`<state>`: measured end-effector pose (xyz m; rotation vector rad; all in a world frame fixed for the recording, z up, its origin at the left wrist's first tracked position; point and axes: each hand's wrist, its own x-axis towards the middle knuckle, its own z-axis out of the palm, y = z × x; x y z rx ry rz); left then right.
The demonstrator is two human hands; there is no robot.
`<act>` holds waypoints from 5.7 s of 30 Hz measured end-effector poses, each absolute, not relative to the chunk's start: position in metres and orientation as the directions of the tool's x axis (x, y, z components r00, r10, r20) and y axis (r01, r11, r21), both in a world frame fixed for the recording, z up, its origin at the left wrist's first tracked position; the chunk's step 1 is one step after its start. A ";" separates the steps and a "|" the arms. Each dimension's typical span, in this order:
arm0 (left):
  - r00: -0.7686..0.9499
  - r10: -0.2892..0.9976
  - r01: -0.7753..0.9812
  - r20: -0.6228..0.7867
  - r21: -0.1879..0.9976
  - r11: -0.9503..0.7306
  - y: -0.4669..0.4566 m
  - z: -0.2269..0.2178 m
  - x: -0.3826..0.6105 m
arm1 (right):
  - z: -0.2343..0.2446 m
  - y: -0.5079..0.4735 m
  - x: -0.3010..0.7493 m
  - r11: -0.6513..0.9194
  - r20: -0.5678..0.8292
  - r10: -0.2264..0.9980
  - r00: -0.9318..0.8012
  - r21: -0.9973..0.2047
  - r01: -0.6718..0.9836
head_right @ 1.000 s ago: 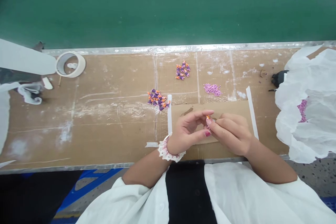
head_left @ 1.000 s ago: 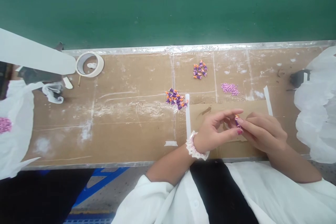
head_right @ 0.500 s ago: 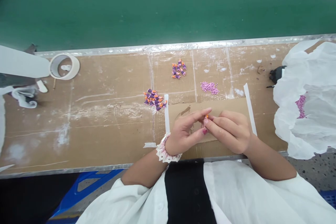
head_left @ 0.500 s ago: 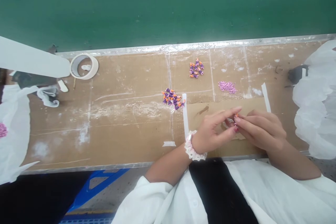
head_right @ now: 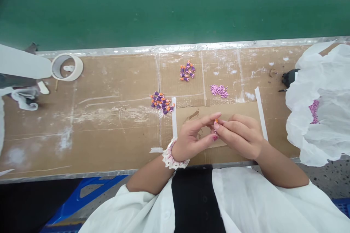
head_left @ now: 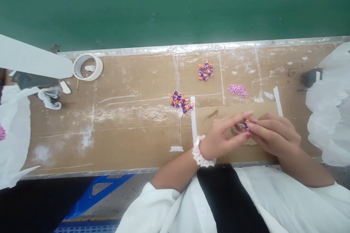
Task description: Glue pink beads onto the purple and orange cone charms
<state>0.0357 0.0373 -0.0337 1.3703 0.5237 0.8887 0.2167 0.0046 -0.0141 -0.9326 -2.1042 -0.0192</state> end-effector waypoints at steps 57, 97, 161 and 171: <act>0.720 0.600 -0.297 -0.349 0.626 0.721 0.046 -0.031 0.037 | 0.003 0.009 0.210 0.320 0.244 0.943 -0.224 -0.848 0.423; 0.734 0.612 -0.528 -0.295 0.320 0.787 0.021 -0.035 0.053 | 0.002 0.008 0.203 0.540 0.502 0.837 -0.218 -0.692 0.478; 0.295 0.696 -0.149 0.654 0.751 -0.643 0.028 -0.055 0.040 | 0.014 -0.004 0.203 0.358 0.283 0.932 -0.224 -0.808 0.468; 0.293 0.675 -0.138 0.677 0.728 -0.671 0.028 -0.054 0.040 | 0.013 -0.004 0.202 0.336 0.270 0.941 -0.204 -0.821 0.462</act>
